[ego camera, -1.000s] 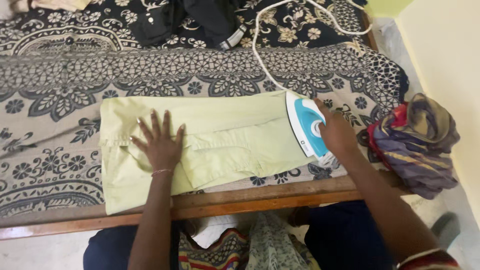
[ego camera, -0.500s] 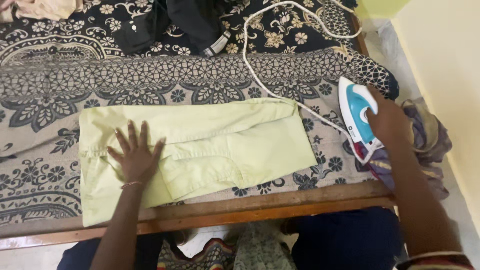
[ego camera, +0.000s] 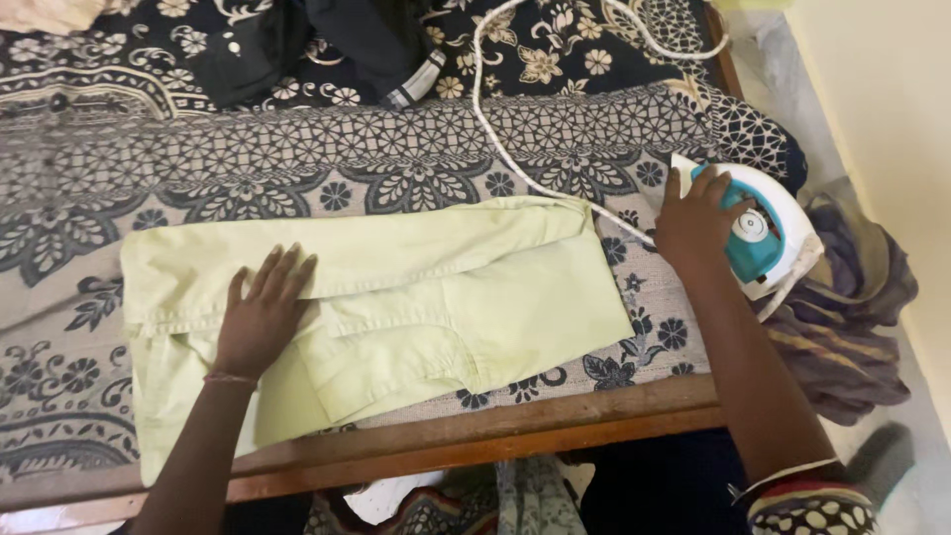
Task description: The person irons a pair of light yellow shorts on a wooden table covered with a patterned cloth. They smooth the fabric, use a blue and white iron to press the garment, and fold the shorts into a neat stack.
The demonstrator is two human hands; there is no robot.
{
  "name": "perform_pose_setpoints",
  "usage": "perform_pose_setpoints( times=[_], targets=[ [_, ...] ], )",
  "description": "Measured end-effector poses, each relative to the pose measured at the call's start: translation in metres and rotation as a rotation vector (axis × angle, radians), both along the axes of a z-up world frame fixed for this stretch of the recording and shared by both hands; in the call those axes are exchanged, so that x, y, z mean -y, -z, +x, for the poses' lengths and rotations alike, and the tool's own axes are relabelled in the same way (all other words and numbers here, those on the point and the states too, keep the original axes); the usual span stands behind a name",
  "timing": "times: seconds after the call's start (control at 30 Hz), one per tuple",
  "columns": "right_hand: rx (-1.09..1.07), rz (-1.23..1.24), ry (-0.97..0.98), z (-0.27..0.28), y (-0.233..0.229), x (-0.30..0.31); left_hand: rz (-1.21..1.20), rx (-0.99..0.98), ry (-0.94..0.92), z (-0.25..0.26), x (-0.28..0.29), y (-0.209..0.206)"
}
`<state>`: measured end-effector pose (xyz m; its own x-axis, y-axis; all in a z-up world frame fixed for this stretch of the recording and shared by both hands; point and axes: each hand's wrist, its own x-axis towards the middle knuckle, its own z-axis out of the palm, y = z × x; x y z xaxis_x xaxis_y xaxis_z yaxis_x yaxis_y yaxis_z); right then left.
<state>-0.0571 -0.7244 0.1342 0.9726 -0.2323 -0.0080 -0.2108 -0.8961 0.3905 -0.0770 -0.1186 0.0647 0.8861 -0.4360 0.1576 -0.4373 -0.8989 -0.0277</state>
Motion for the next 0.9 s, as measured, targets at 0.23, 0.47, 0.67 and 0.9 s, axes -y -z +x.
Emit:
perform_pose_setpoints(
  times=[0.23, 0.47, 0.67, 0.9],
  targets=[
    [0.012, 0.632, -0.710, -0.005, 0.006, -0.085, -0.214, -0.042, -0.011, 0.021, -0.035, -0.004],
    [0.077, 0.658, -0.544, 0.055, 0.052, -0.073, -0.189, 0.062, -0.116, 0.046, -0.126, -0.012],
    [-0.051, 0.832, -0.309, 0.120, 0.049, -0.056, -0.209, -0.060, -0.491, 0.133, -0.191, -0.014],
    [0.017, 0.483, -0.227, 0.124, 0.050, -0.088, -0.348, 0.311, -0.447, 0.158, -0.149, 0.000]
  ],
)
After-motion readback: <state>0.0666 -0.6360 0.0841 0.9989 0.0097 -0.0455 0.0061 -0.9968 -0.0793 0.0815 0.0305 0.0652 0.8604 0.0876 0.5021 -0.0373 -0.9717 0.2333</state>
